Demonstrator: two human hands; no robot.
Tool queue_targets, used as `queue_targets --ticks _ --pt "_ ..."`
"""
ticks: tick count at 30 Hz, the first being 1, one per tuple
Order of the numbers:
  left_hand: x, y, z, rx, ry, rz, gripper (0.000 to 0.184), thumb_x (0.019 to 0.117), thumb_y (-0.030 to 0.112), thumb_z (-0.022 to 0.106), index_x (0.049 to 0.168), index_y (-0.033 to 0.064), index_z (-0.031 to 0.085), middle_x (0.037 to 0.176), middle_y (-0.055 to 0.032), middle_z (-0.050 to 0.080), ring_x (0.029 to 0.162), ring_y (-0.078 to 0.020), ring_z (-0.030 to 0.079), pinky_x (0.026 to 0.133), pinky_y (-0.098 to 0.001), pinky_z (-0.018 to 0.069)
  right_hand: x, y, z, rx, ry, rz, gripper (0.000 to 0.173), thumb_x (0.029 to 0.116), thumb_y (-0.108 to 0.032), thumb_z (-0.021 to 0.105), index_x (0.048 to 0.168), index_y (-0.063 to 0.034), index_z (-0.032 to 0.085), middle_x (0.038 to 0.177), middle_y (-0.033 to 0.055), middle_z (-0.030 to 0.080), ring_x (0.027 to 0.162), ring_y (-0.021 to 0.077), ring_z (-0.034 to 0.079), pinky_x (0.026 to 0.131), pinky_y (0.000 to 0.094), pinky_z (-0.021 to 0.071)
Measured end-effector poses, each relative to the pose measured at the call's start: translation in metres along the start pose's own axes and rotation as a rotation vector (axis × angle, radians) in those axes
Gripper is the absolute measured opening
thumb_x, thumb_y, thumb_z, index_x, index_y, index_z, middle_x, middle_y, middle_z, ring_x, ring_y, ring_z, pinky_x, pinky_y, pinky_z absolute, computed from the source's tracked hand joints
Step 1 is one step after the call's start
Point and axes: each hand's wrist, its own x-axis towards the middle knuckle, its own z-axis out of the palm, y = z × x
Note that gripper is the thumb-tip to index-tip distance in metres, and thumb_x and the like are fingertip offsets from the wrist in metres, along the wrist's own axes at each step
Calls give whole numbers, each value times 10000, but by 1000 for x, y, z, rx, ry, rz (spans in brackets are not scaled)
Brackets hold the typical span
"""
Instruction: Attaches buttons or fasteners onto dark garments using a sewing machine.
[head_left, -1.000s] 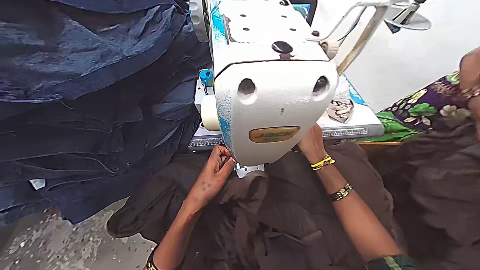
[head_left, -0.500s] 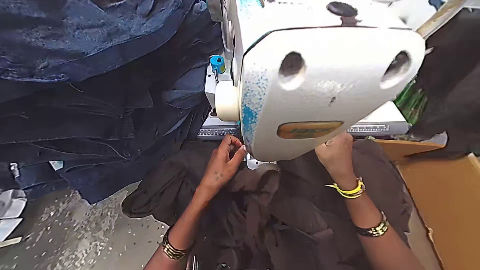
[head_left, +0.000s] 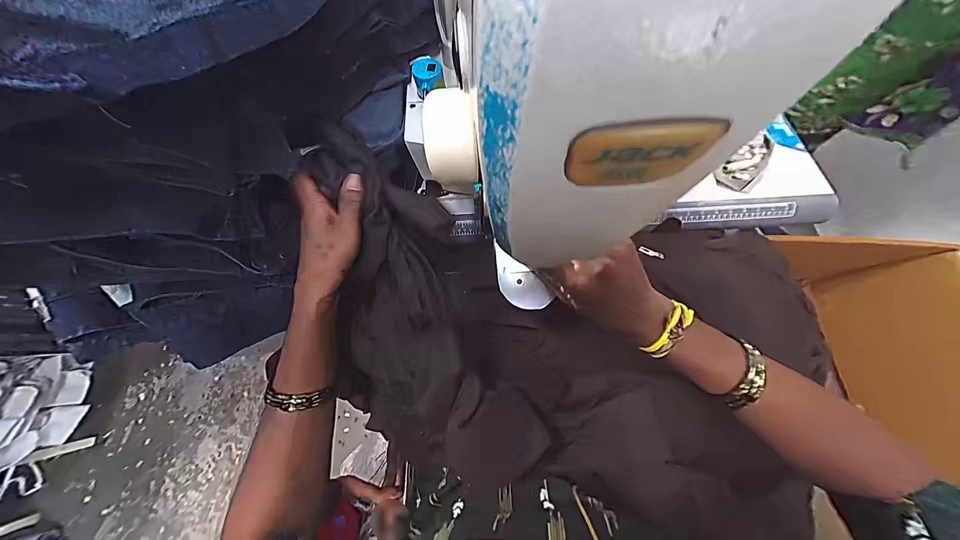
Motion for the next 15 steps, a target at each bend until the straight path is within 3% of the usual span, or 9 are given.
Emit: queue_targets --ticks 1,2,5,7,8,10,12,14,15 --pt "-5 5 -1 100 -49 60 749 1049 434 512 1611 75 172 1516 -228 462 1356 -347 511 1105 -560 408 -3 0 -4 54 12 56 159 897 -106 657 752 -57 701 694 97 659 673 243 666 552 358 491" --pt "-11 13 -7 160 -101 105 719 1047 412 539 1609 101 214 1478 -226 509 1301 -381 556 1053 -605 435 -8 -2 -12 132 26 142 152 899 -129 669 777 -44 697 735 106 668 694 229 673 581 347 525" --pt "-42 33 -35 241 -265 302 534 1058 356 510 1521 96 450 1470 -123 563 1323 -262 572 1094 -524 452 -35 -18 -46 375 1 494 252 967 -253 694 852 -28 690 780 58 677 705 72 628 648 224 524" --pt "-67 35 -44 145 -390 476 373 1056 304 512 1333 104 659 1345 -47 663 1270 -182 614 1092 -442 492 -54 -38 -58 450 -140 679 319 984 -366 674 860 -74 717 764 0 686 672 6 610 625 176 505" --pt "-80 35 -42 70 -462 525 319 1061 285 514 1243 123 719 1289 -8 699 1273 -161 615 1121 -417 483 -62 -51 -57 454 -235 730 354 978 -428 658 865 -99 727 755 -9 682 647 26 608 589 206 497" --pt "-95 37 -30 -12 -564 580 295 1069 279 513 1158 150 762 1242 16 725 1297 -155 603 1150 -384 462 -71 -77 -44 411 -409 744 408 933 -517 668 945 -118 753 811 18 701 673 138 658 566 340 538" --pt "-98 34 -17 -36 -640 623 338 1072 351 506 1174 140 750 1264 -3 714 1337 -177 569 1162 -392 441 -77 -91 -28 390 -490 709 386 907 -464 715 1004 -91 750 907 77 709 786 238 699 629 420 573" --pt "-98 26 -8 50 -747 658 495 1030 538 504 1283 153 686 1313 -33 684 1359 -229 538 1153 -468 412 -78 -79 -23 467 -447 765 238 941 -294 701 977 -65 750 891 85 735 772 219 715 675 422 591" --pt "-102 21 -7 108 -766 671 532 981 593 550 1280 172 680 1269 -59 685 1307 -270 564 1114 -522 425 -77 -62 -29 484 -436 825 224 960 -277 680 992 -67 750 869 67 741 755 182 712 689 404 588"
